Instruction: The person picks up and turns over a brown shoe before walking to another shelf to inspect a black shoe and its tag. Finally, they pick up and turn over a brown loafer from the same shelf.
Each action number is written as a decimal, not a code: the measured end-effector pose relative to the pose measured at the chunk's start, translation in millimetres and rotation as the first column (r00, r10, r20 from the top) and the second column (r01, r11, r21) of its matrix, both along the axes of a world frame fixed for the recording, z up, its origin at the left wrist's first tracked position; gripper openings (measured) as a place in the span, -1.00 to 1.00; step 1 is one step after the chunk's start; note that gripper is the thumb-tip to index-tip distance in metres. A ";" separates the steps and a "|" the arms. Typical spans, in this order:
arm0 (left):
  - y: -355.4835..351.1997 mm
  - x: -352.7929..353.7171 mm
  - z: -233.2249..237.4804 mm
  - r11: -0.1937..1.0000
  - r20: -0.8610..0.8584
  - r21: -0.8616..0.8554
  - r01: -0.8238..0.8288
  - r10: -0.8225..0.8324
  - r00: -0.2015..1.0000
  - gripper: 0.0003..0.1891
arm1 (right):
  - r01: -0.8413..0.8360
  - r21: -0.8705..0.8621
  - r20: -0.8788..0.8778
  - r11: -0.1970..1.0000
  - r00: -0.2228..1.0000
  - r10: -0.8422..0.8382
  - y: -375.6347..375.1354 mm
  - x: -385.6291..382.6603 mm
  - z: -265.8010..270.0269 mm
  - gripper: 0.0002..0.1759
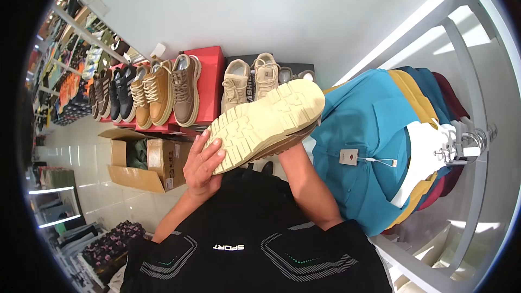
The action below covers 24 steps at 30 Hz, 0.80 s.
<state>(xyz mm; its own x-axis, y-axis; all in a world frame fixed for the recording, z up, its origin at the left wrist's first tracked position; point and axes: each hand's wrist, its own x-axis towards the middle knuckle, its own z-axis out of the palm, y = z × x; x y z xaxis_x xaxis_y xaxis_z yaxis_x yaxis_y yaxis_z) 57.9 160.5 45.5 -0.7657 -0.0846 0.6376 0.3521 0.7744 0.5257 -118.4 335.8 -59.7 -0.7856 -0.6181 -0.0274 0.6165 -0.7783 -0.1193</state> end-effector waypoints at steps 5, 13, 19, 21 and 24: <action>3.5 16.4 0.0 0.998 0.016 -0.037 -0.047 0.048 0.999 -0.50 | -0.038 0.046 0.018 0.998 0.999 0.038 -3.3 8.3 -4.9 -0.38; -16.7 26.8 -3.7 0.998 0.016 -0.054 -0.039 0.040 0.999 -0.44 | -0.037 0.158 0.029 0.987 0.999 0.033 -15.7 17.4 -4.5 -0.36; -50.9 15.8 -1.7 0.995 0.100 0.102 -0.014 0.003 0.995 -0.39 | -0.039 0.251 -0.017 0.967 0.999 0.045 -40.1 18.2 26.1 -0.35; -61.7 18.6 -4.5 0.971 0.208 0.236 -0.039 -0.011 0.978 -0.39 | -0.093 0.064 -0.114 0.994 0.989 0.100 -65.5 16.7 41.0 -0.23; -82.2 15.6 -32.4 0.456 0.342 0.868 -0.199 -0.256 0.904 -0.33 | -0.044 0.208 -0.002 0.977 0.999 0.045 -85.2 24.9 58.3 -0.12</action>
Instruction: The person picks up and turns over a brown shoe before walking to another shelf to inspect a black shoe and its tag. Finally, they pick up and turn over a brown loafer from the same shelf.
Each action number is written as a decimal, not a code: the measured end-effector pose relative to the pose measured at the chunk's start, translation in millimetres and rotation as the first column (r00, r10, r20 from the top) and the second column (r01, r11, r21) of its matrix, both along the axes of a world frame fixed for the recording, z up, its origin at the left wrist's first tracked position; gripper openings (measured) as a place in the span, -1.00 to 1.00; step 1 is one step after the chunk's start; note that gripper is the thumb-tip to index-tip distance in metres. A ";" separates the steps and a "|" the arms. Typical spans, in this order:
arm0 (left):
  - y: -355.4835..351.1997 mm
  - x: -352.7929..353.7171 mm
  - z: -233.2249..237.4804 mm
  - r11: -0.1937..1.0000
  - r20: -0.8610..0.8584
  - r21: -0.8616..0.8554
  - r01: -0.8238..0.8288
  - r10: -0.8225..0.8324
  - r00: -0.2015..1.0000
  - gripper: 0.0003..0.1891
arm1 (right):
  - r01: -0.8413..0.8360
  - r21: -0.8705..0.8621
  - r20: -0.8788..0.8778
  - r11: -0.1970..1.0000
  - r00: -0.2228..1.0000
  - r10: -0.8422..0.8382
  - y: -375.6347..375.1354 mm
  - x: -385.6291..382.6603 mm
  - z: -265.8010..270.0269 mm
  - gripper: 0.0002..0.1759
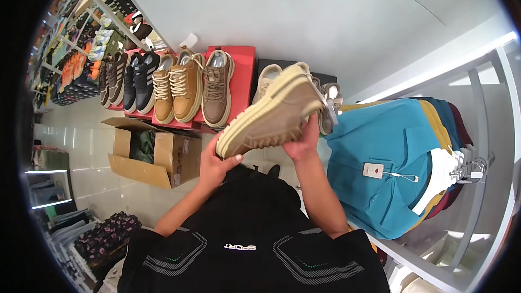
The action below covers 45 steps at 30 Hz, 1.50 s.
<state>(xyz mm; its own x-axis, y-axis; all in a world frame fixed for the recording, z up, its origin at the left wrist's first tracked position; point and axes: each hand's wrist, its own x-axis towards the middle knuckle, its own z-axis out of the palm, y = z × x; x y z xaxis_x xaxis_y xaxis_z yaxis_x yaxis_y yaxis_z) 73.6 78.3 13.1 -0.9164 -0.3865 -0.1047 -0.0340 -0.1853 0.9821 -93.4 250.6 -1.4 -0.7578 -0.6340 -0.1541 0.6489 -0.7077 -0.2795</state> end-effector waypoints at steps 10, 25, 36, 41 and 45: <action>-60.9 -15.4 -34.1 0.596 0.052 0.795 0.119 -0.261 0.964 -0.37 | -0.029 0.359 -0.126 0.933 0.989 0.079 -54.6 24.2 -40.9 -0.20; -100.6 -21.0 -70.1 0.887 0.179 -0.458 -0.061 0.159 0.971 -0.21 | 0.117 0.677 -0.344 0.727 0.923 0.171 -71.8 -31.7 -58.7 -0.10; -81.6 -67.0 -93.1 0.713 0.289 -0.673 -0.199 0.500 0.816 0.04 | -0.091 0.672 -0.228 0.735 0.919 0.321 -92.2 -97.9 -71.2 -0.17; -65.4 -86.4 -89.5 0.641 0.356 -0.755 -0.136 0.576 0.736 0.17 | -0.195 0.650 -0.194 0.735 0.892 0.409 -90.8 -110.4 -77.5 -0.16; -57.6 -96.2 -93.7 0.647 0.396 -0.749 -0.142 0.610 0.686 0.20 | -0.245 0.602 -0.186 0.760 0.883 0.432 -90.0 -116.2 -86.1 -0.18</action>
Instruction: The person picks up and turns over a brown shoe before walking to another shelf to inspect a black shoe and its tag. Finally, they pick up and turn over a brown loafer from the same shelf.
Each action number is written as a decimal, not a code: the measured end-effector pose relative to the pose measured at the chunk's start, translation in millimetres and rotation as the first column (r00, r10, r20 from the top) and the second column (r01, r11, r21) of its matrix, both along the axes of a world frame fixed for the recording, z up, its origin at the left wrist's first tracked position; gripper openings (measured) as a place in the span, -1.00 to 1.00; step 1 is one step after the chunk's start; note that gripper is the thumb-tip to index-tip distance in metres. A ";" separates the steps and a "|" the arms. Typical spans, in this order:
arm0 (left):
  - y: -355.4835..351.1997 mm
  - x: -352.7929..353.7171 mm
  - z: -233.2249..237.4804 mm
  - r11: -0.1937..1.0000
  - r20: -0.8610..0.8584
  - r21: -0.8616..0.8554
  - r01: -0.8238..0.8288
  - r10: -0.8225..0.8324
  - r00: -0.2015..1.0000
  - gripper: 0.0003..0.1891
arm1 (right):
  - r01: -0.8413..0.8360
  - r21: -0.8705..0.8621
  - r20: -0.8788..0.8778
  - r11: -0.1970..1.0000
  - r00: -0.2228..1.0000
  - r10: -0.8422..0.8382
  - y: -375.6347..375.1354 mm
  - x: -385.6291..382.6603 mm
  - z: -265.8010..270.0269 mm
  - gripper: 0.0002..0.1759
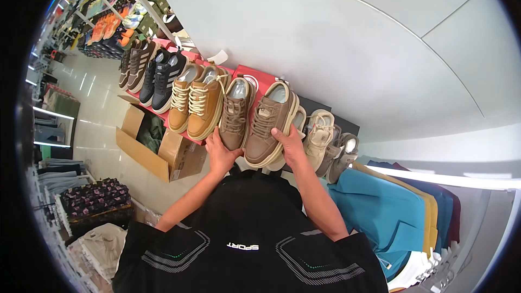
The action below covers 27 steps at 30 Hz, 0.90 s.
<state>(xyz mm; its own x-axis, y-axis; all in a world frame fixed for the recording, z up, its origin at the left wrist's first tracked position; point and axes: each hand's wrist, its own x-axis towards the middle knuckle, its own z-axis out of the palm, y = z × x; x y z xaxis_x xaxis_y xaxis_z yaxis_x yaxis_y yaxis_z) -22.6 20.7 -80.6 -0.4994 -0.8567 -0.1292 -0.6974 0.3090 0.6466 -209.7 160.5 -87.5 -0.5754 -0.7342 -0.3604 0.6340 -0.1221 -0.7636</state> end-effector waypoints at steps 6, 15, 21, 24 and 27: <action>-3.3 -5.7 13.0 0.998 -0.176 0.050 -0.025 0.034 0.984 -0.01 | -0.040 -0.037 -0.001 0.999 0.999 0.040 -0.8 -11.6 -3.1 -0.21; -11.1 30.6 35.7 0.555 -0.474 0.814 0.171 0.466 0.747 -0.38 | -0.078 -0.014 -0.033 0.997 0.996 0.077 -11.7 -8.5 -5.8 -0.21; -26.0 57.2 54.3 0.433 -0.577 0.815 0.386 0.538 0.614 -0.27 | -0.072 -0.012 -0.084 0.997 0.994 0.071 -25.7 -2.7 -10.9 -0.21; -39.4 72.5 57.8 0.417 -0.601 0.800 0.432 0.564 0.567 -0.19 | -0.066 -0.010 -0.022 0.998 0.998 0.066 -32.0 7.3 -8.2 -0.22; -49.7 87.2 59.2 0.382 -0.622 0.778 0.499 0.584 0.522 -0.08 | -0.076 0.018 0.078 0.997 0.994 0.074 -42.2 12.7 -14.7 -0.23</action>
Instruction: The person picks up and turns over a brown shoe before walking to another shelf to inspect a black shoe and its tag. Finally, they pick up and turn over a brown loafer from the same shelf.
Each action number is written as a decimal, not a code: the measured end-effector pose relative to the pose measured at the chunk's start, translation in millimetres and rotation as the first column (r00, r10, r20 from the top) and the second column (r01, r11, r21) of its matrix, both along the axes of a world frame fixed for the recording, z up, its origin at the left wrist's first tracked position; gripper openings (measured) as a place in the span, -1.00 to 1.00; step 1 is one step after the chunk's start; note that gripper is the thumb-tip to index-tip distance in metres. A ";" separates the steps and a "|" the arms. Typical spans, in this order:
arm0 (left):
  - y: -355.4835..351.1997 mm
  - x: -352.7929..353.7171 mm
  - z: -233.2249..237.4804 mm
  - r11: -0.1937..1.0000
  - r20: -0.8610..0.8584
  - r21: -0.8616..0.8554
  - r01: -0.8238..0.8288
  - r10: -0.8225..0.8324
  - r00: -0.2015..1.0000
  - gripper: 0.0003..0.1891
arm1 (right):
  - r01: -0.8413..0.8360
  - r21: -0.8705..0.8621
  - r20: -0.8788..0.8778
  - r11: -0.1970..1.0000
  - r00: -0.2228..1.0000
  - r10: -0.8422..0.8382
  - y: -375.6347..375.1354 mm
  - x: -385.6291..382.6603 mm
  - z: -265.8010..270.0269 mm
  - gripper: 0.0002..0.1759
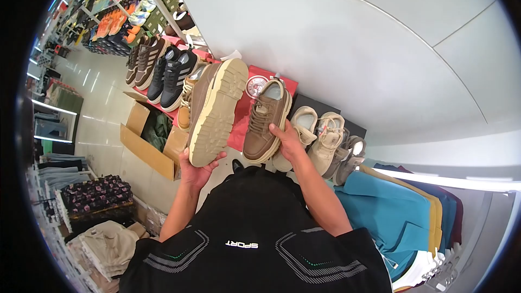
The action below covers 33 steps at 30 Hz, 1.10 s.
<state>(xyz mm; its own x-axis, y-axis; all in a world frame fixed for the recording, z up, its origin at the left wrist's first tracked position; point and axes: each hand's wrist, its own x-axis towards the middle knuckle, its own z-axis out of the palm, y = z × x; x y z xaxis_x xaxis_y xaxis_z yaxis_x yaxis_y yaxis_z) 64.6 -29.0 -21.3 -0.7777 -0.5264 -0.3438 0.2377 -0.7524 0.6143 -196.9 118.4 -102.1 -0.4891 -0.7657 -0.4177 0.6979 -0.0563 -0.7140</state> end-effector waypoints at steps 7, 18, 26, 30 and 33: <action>-16.5 19.9 2.3 0.997 -0.113 -0.039 0.067 -0.071 0.991 0.02 | -0.036 0.098 -0.077 0.995 0.996 0.044 -13.2 3.2 -7.0 -0.28; -38.2 -10.6 12.4 0.862 0.159 -0.504 -0.051 0.150 0.976 -0.11 | 0.126 -0.134 0.011 0.983 0.992 -0.126 12.5 14.8 -12.5 -0.26; -18.8 -63.2 -40.7 0.394 0.272 -0.912 0.113 0.376 0.886 -0.18 | 0.194 -0.075 0.104 0.978 0.977 -0.186 26.3 16.0 -16.2 -0.28; -5.1 -77.4 -51.3 0.257 0.245 -0.956 0.142 0.434 0.867 -0.13 | 0.129 -0.082 0.128 0.988 0.985 -0.117 19.0 23.2 -20.6 -0.27; -1.5 -78.0 -66.8 0.239 0.257 -0.957 0.162 0.449 0.856 -0.12 | 0.098 -0.079 0.116 0.992 0.989 -0.088 13.8 24.2 -21.1 -0.25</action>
<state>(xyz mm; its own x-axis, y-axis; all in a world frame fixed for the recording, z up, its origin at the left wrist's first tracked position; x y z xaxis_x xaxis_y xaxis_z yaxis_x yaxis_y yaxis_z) -13.4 -30.5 -88.1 -0.5821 -0.7709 0.2586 -0.2202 0.4556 0.8625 -172.8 132.2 -123.3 -0.5134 -0.7539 -0.4100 0.7623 -0.1814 -0.6212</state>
